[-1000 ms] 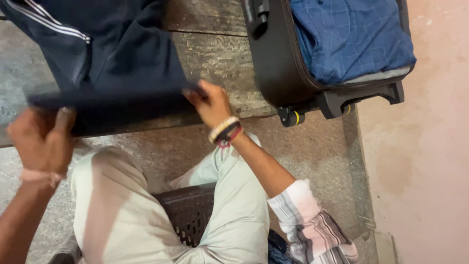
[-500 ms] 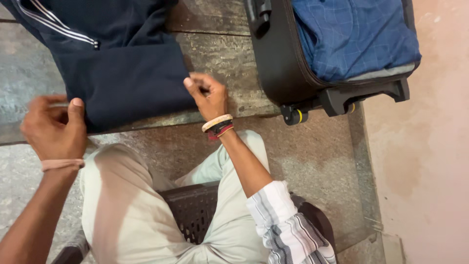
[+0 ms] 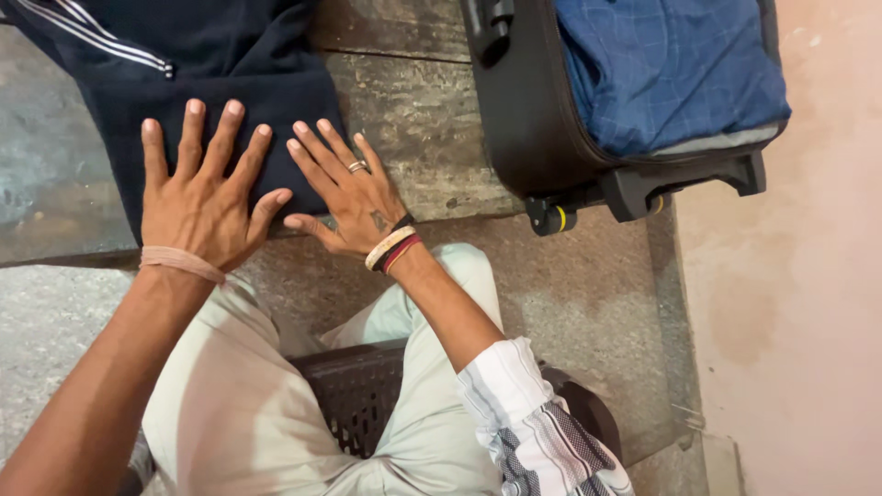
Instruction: The person folds a blue patterned shirt by smoothing it on a wooden surface, folding the sleeves and sides inward, and then rolling or folding it into a compact rectangle before placing it into a black suitcase.
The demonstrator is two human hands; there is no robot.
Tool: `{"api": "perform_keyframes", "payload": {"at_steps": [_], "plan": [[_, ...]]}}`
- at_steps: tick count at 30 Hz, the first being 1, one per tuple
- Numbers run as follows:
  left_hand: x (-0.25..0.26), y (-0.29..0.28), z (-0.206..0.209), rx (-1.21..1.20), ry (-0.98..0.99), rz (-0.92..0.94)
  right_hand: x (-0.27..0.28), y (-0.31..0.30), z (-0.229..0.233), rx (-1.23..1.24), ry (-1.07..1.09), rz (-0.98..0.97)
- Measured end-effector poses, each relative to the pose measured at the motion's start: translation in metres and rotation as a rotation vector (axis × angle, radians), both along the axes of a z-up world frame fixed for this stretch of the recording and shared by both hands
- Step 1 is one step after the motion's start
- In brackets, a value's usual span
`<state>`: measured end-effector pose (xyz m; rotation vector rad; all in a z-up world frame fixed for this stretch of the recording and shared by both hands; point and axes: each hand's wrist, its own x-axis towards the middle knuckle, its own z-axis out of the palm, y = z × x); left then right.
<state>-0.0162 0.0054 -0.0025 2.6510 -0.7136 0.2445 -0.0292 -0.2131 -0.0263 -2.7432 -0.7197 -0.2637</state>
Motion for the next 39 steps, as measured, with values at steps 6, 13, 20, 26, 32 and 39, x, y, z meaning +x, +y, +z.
{"api": "perform_keyframes", "payload": {"at_steps": [6,13,20,26,32,39], "plan": [[0.003,-0.002,0.001,0.009,0.02,-0.003,-0.002,0.001,0.001,0.017,-0.002,-0.026],[0.014,0.002,0.044,-0.167,0.065,0.077,0.0,0.0,-0.001,0.03,0.023,-0.024],[0.017,0.005,0.027,-0.051,0.16,0.101,-0.002,0.0,-0.003,0.029,-0.014,-0.052],[0.014,0.002,0.083,-0.281,-0.003,0.115,-0.001,0.002,-0.004,0.012,-0.011,-0.052],[0.02,0.004,0.03,-0.13,-0.033,0.114,-0.001,0.002,-0.004,0.042,-0.021,-0.05],[0.025,0.004,0.021,-0.05,0.092,0.104,-0.001,0.003,-0.004,0.019,-0.011,-0.057]]}}
